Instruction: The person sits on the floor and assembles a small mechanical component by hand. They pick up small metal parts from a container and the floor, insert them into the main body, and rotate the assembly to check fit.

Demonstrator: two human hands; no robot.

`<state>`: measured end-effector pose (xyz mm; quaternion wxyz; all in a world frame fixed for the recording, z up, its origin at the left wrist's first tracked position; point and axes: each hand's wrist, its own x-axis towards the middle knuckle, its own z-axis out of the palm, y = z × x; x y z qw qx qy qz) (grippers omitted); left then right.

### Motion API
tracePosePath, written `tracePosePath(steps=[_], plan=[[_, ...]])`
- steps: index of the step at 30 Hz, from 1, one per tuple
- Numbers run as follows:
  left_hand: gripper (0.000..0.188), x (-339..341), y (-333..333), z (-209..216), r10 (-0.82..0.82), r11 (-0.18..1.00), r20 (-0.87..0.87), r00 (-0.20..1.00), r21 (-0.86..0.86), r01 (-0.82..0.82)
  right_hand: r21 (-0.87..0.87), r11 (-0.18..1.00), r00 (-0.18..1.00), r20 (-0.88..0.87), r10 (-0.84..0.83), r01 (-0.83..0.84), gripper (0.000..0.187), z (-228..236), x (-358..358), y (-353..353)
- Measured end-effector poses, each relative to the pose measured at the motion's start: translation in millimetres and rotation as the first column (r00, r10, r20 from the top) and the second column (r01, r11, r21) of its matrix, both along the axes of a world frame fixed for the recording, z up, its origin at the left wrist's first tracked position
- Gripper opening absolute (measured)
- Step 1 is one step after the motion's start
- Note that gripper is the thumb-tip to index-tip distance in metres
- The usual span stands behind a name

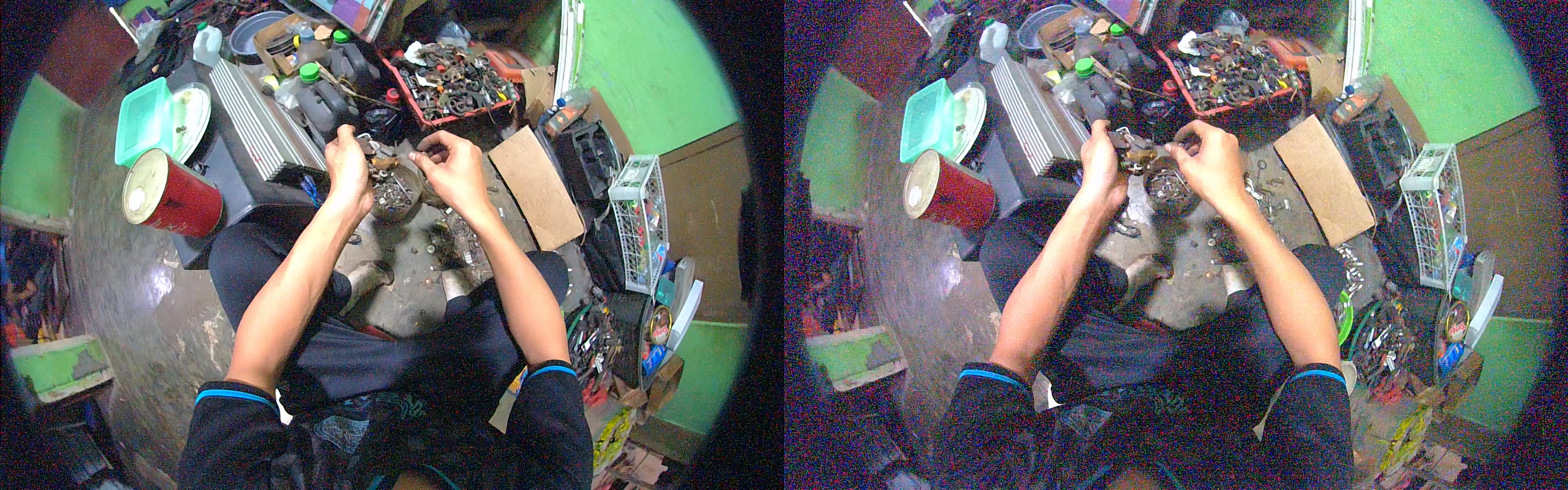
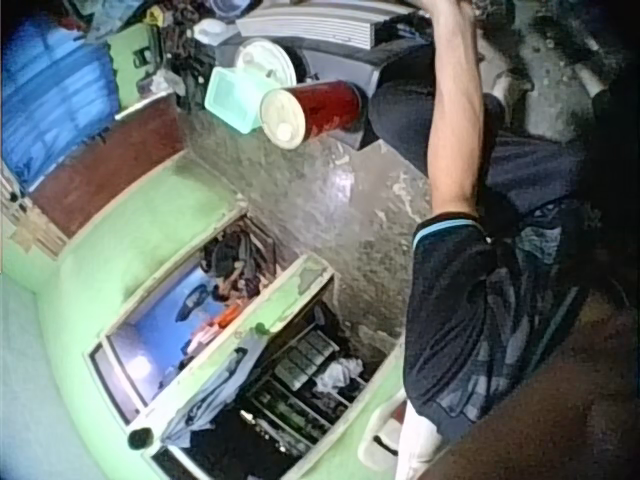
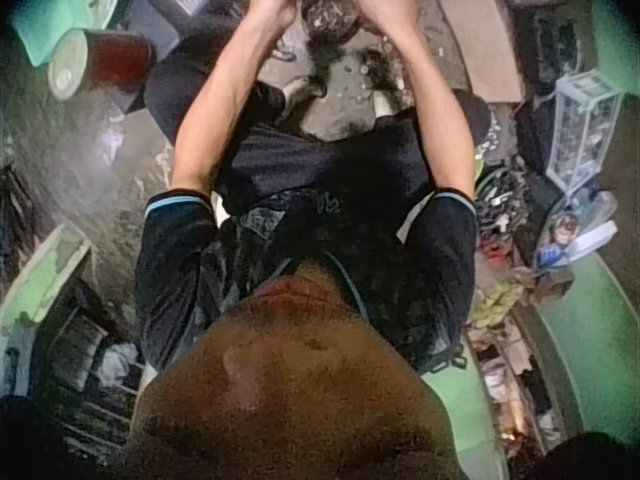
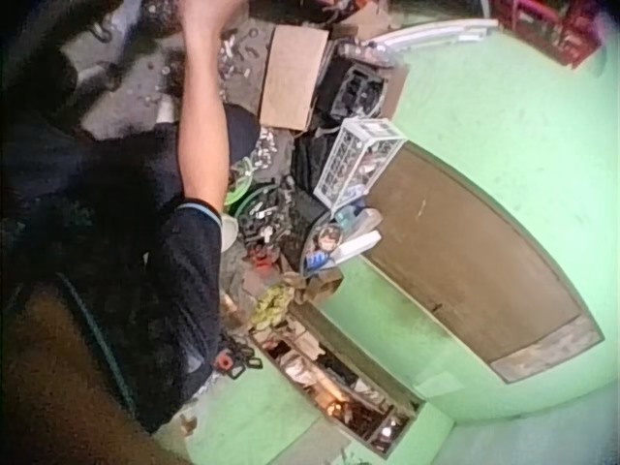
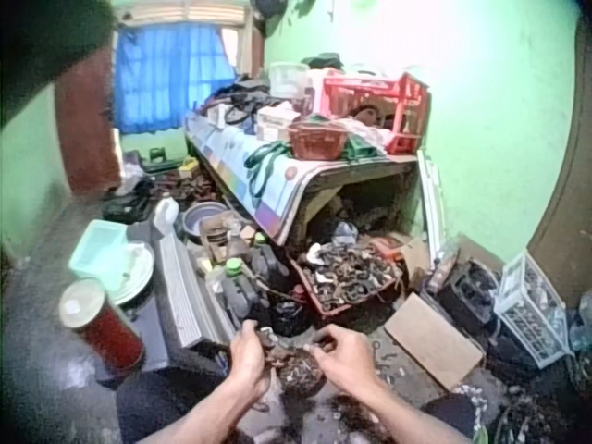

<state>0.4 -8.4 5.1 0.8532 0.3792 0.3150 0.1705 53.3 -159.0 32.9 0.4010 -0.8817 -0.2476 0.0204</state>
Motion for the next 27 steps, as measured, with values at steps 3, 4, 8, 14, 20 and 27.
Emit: tracePosePath(steps=[3,4,8,14,20,27], plan=[[0.036,2.0,0.2,2.2,0.054,0.991,0.026,0.998,-0.128,-0.051,-0.054,0.997,0.988,0.143,0.053,-0.046,0.025,-19.7,12.5,-0.6],[0.036,0.9,-0.3,4.9,0.045,0.986,0.024,0.999,-0.16,-0.041,-0.004,0.998,0.984,0.162,0.068,-0.068,0.026,-19.9,11.9,-0.9],[0.034,-2.0,1.2,4.7,0.047,0.979,0.016,0.999,-0.201,-0.043,0.132,0.943,0.913,0.323,0.251,-0.306,0.029,0.2,-3.1,5.6],[0.03,-0.9,4.7,-13.0,0.022,0.97,0.015,1.0,-0.241,-0.017,0.021,0.9,0.823,0.415,0.389,-0.436,0.024,1.8,-16.9,7.5],[0.038,-1.0,1.0,-3.8,-0.02,0.955,-0.007,1.0,-0.295,0.017,0.198,0.913,0.893,0.36,0.27,-0.356,0.015,0.4,-13.2,4.4],[0.038,-1.8,1.6,-2.1,0.029,0.96,0.041,0.999,-0.278,-0.016,0.205,0.907,0.876,0.406,0.262,-0.367,0.013,1.5,-13.7,10.9]])
